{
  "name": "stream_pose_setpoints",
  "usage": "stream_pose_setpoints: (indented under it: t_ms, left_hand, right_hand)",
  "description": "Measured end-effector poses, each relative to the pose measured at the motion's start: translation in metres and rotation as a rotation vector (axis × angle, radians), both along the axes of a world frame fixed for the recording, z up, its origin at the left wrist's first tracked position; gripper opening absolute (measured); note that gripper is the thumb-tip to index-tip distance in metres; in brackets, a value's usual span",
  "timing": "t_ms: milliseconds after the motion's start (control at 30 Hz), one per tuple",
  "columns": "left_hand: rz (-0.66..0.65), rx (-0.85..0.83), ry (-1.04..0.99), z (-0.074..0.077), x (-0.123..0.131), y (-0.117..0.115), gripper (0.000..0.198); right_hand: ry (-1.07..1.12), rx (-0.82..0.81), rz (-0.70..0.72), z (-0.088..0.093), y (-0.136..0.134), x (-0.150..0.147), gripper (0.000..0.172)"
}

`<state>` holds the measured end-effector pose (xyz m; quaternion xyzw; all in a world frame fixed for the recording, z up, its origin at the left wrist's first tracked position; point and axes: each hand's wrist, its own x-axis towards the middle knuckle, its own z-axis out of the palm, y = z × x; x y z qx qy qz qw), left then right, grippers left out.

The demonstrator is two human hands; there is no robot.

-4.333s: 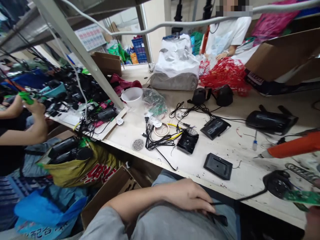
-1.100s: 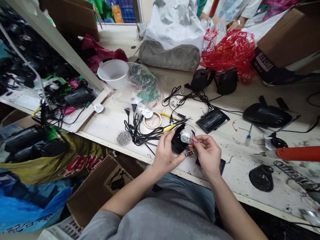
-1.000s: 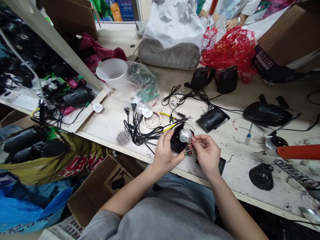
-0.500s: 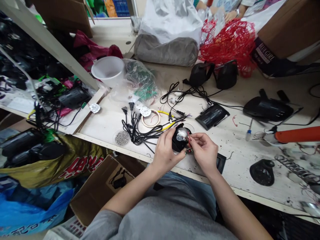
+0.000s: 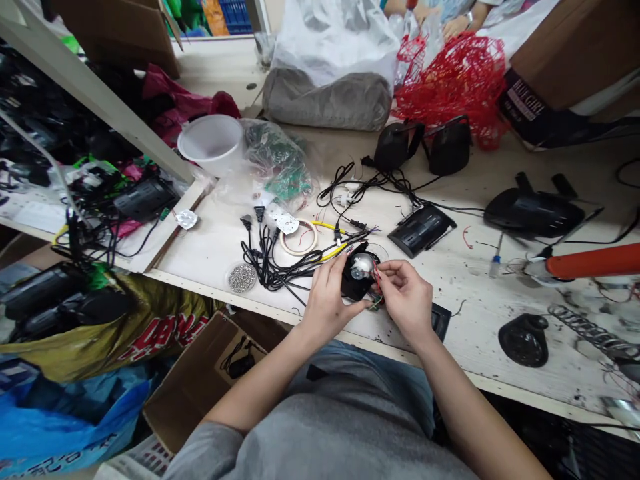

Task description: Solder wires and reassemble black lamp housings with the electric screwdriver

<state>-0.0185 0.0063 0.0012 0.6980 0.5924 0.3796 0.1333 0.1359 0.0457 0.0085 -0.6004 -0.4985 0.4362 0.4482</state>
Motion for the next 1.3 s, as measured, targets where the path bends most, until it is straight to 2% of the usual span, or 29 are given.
stream_pose_setpoints:
  t_ms: [133,300,467,900,1000,1167,1300]
  left_hand:
    - [-0.017,-0.026,0.016,0.002,0.0,0.001,0.1]
    - [-0.009,0.025,0.006,0.003,-0.001,0.002,0.093]
    - [0.017,0.045,0.003,0.003,-0.002,0.003,0.089]
    - [0.042,-0.003,-0.003,0.016,0.003,0.013,0.093]
    - [0.063,-0.027,-0.015,0.019,0.004,0.015,0.099]
    - [0.104,-0.044,-0.001,0.025,0.008,0.019,0.103]
    - [0.102,-0.049,0.019,0.026,0.012,0.019,0.108]
  right_hand:
    - [-0.047,0.051,0.057,0.003,0.002,0.002,0.023]
    - [-0.081,0.075,0.064,0.003,0.005,0.005,0.022]
    - [-0.069,0.088,0.14,0.003,0.01,0.008,0.019]
    - [-0.143,0.184,0.232,0.011,0.02,0.013,0.012]
    - [-0.119,0.124,0.24,0.011,0.024,0.015,0.013]
    - [0.059,-0.04,0.276,0.013,0.028,0.024,0.024]
    - [0.11,-0.042,0.301,0.014,0.026,0.028,0.025]
